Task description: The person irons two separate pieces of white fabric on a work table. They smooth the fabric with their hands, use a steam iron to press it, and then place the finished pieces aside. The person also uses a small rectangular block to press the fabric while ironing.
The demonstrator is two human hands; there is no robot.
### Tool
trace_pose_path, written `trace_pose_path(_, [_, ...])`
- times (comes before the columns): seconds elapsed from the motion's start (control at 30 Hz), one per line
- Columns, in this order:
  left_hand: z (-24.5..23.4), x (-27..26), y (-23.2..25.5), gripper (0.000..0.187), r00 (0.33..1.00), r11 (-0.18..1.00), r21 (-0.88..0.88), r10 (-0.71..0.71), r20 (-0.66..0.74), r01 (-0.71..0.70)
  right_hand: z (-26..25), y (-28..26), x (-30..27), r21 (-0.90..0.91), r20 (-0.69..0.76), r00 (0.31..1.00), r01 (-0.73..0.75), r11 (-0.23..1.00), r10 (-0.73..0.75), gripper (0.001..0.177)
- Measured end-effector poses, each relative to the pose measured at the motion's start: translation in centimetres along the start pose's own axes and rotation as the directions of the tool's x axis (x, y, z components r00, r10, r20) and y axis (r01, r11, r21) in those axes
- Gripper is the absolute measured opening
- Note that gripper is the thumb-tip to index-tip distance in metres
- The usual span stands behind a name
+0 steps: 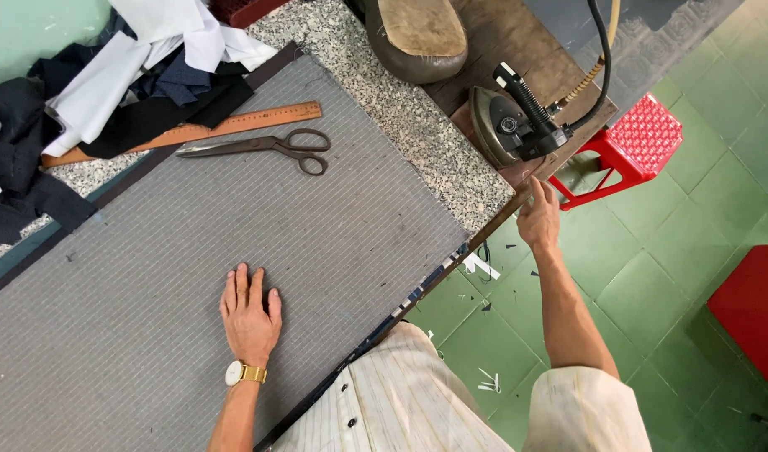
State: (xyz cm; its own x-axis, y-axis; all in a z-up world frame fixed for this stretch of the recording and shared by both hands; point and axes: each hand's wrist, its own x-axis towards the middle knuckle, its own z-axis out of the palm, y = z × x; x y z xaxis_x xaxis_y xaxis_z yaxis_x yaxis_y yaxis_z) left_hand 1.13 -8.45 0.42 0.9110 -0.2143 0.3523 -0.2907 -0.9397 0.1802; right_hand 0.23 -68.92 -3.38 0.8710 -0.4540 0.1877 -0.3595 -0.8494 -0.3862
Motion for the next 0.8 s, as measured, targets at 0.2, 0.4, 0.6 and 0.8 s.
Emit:
trace_pose_path(0.2, [-0.3,0.0,0.1,0.042,0.999,1.000,0.011,-0.029,0.023,0.028,3.5,5.6,1.4,-0.469,-0.063,0.985,-0.169,0.867,0.159,0.029])
trace_pose_path(0.4, [0.2,0.2,0.1,0.042,0.996,0.996,-0.022,-0.086,0.020,0.086,0.1,-2.1,-1.9,-0.046,-0.278,0.941,0.190,0.981,-0.196,0.023])
trace_pose_path(0.6, [1.4,-0.3,-0.3,0.043,0.991,0.988,-0.107,-0.121,-0.054,0.115,2.6,-16.1,-3.0,0.110,-0.245,0.817,0.559,0.822,-0.522,0.037])
trace_pose_path(0.8, [3.8,-1.8,-1.1,0.047,0.983,0.974,-0.210,-0.111,-0.149,0.079,6.0,-30.7,-7.4,0.281,-0.071,0.742,0.656,0.700,-0.667,0.042])
